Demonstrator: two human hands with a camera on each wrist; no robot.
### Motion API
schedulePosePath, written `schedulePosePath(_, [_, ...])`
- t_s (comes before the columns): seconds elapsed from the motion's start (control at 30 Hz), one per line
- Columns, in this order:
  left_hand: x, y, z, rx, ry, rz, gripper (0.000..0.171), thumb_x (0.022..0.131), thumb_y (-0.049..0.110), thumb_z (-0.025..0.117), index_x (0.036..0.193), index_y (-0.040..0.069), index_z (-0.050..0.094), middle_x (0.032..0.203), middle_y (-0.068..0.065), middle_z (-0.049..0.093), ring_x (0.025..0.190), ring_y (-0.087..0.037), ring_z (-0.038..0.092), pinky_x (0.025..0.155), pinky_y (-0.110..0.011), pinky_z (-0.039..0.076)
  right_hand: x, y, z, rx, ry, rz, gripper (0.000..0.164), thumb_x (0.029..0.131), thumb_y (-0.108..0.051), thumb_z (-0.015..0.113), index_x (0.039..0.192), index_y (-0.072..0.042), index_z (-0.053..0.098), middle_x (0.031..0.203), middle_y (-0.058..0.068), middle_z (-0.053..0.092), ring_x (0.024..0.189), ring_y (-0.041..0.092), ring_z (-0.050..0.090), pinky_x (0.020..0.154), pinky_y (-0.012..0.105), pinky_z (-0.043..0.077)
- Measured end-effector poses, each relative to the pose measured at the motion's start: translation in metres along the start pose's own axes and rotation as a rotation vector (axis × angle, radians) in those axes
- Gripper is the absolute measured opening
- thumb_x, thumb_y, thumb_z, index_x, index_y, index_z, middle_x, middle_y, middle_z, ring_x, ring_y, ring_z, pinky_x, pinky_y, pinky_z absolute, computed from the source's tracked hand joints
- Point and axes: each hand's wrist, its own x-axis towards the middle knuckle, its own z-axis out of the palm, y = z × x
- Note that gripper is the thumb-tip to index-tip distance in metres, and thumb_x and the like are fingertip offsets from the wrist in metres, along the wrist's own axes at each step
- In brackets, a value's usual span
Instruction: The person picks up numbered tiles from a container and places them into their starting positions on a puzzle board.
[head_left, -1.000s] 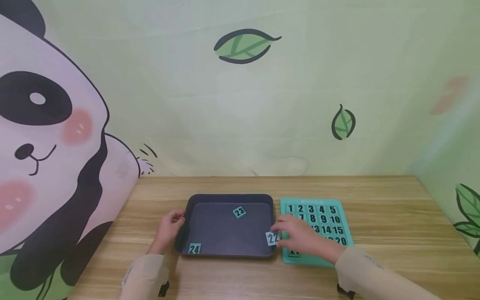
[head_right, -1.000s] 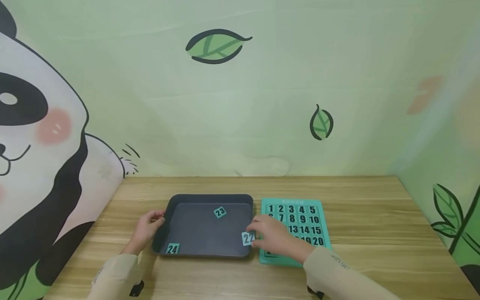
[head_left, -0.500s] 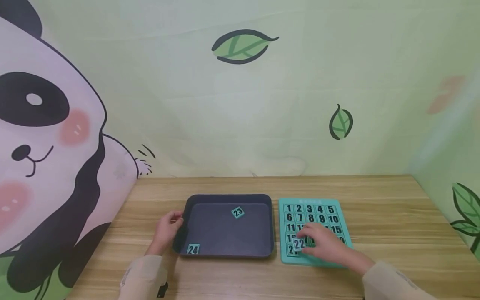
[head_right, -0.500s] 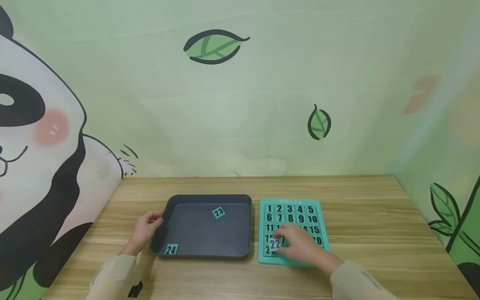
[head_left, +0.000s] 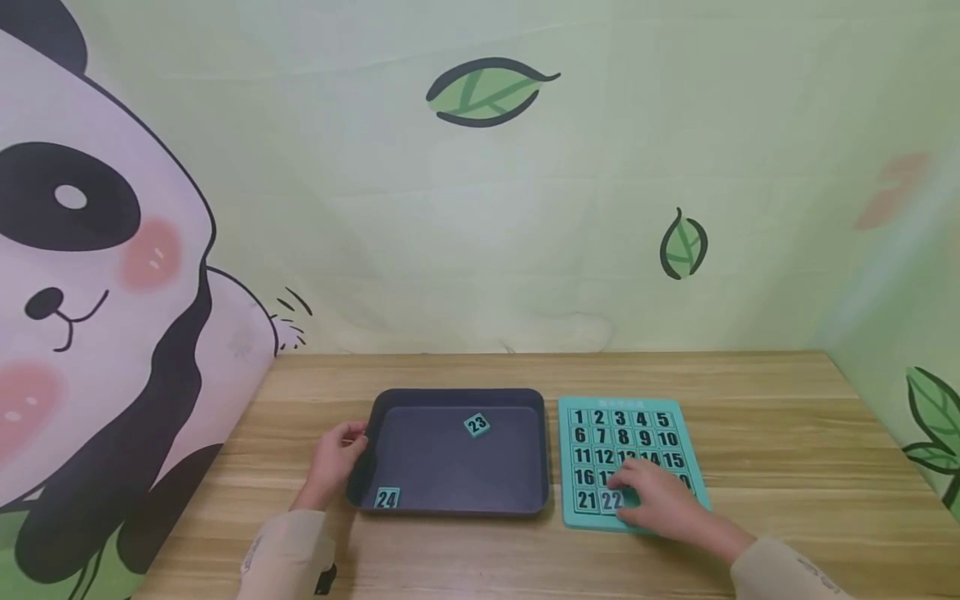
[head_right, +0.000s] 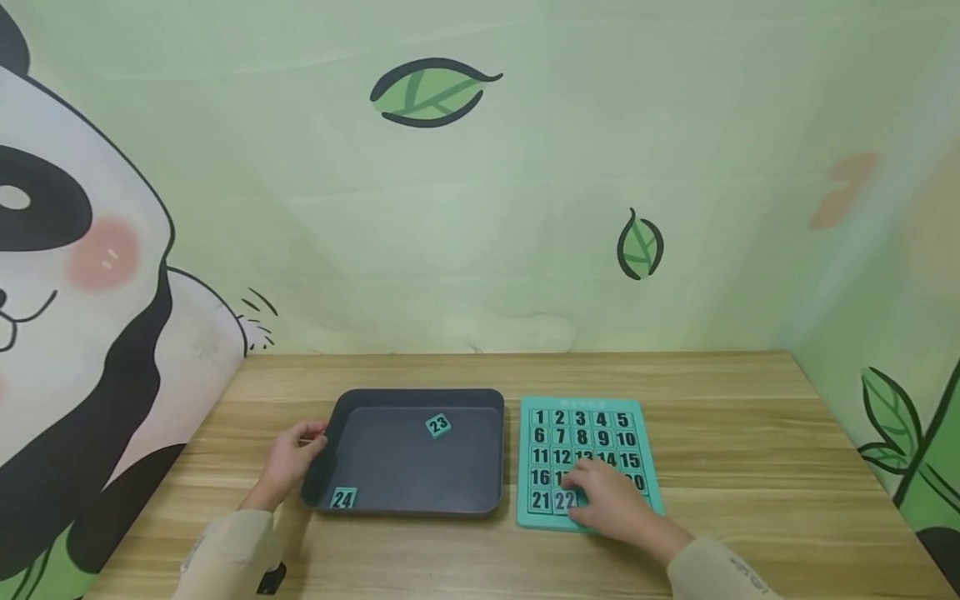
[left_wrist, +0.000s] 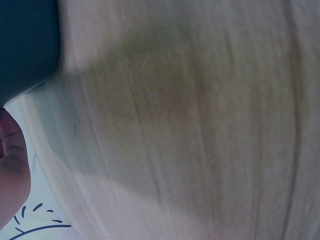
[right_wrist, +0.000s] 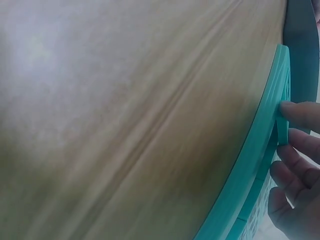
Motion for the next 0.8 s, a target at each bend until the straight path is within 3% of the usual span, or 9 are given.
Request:
schedulePosePath(0.23, [0.0, 0.0, 0.0, -0.012, -0.003, -0.002, 0.029, 0.086, 0.005, 0.05, 0.113, -0.004, 0.054, 0.103, -0.021, 0.057, 0.097, -0.031, 0.054, 0.081, -0.041, 0.047, 0.0, -0.001, 0.001, 0.003, -0.015, 0.025, 0.028, 0.064, -0.02, 0.071, 0.091, -0.014, 0.065, 0.085, -0.009, 0.053, 0.081, 0.009, 0.05, 0.071, 0.029, 0.047])
schedulePosePath(0.5, [0.0, 0.0, -0.001, -0.01, 0.004, 0.0, 0.028, 0.086, 0.005, 0.05, 0.112, -0.004, 0.054, 0.102, -0.02, 0.058, 0.096, -0.03, 0.054, 0.081, -0.041, 0.047, 0.002, -0.003, -0.001, -0.008, -0.031, -0.01, 0.034, 0.065, -0.024, 0.072, 0.096, -0.012, 0.066, 0.08, -0.009, 0.047, 0.071, 0.004, 0.042, 0.06, 0.018, 0.04])
schedulePosePath(0.8, [0.0, -0.001, 0.0, -0.022, 0.027, 0.031, 0.027, 0.084, 0.003, 0.052, 0.11, -0.006, 0.056, 0.099, -0.021, 0.059, 0.094, -0.03, 0.056, 0.079, -0.039, 0.048, 0.029, -0.025, -0.011, 0.012, 0.002, -0.092, 0.027, 0.074, -0.023, 0.067, 0.099, -0.012, 0.065, 0.089, -0.003, 0.054, 0.08, 0.011, 0.049, 0.063, 0.023, 0.044])
